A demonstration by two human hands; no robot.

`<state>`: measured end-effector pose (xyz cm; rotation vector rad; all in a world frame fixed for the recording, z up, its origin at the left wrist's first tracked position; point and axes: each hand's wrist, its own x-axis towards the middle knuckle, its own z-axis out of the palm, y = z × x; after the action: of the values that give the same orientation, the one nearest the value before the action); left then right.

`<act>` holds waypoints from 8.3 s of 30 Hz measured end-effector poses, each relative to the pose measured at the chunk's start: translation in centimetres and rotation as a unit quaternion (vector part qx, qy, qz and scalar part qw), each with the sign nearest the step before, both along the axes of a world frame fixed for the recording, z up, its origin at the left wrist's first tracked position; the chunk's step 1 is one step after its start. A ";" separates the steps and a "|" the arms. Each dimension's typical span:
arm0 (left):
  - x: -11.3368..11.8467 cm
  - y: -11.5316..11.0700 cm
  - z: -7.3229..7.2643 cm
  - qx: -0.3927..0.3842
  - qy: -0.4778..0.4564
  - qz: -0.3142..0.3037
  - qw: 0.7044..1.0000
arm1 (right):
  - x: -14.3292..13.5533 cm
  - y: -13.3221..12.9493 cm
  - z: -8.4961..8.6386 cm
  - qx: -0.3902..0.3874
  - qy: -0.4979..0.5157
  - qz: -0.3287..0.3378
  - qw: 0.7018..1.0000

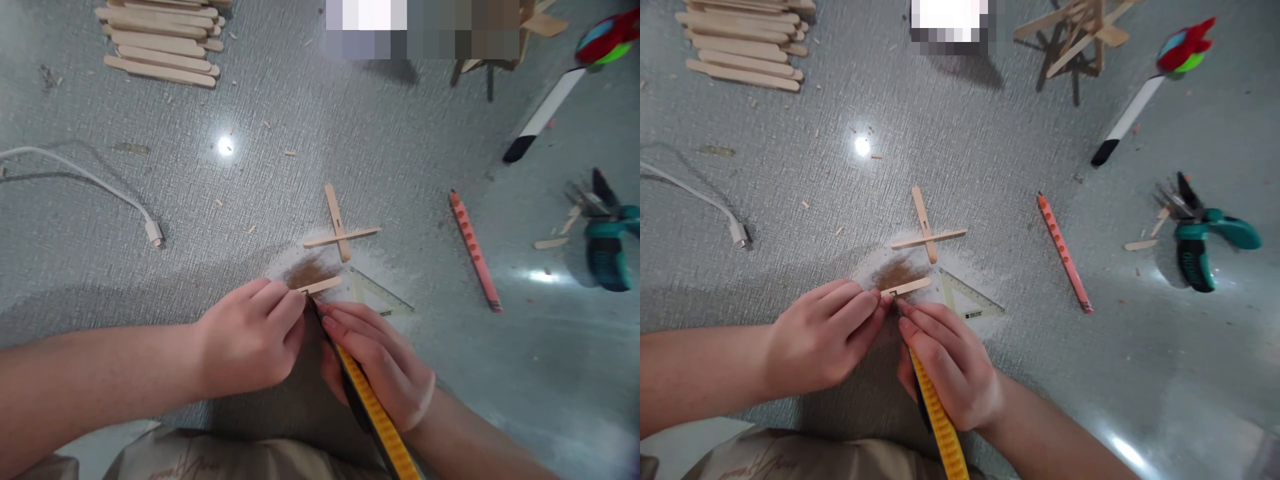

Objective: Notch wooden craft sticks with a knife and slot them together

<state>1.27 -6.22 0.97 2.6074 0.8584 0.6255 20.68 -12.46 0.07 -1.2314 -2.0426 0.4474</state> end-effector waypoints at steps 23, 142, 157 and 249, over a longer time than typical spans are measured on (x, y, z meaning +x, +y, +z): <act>-0.2 0.3 -0.1 0.037 0.015 -0.020 0.999 | 0.0 0.4 0.4 -0.008 0.009 -0.008 1.000; 0.0 0.1 0.3 0.072 0.060 -0.035 0.995 | 0.1 0.0 -0.2 -0.033 0.033 0.018 0.999; -0.1 0.2 0.1 0.080 0.073 -0.041 0.993 | 0.2 0.0 -0.4 -0.022 0.042 0.010 0.999; -1.6 1.0 0.5 0.096 0.103 -0.012 0.990 | 1.6 0.8 0.8 -0.051 0.027 -0.021 0.998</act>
<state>-0.31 -5.23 1.43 2.8927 0.8639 0.4572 22.32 -11.65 0.90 -1.3064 -1.9659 0.5658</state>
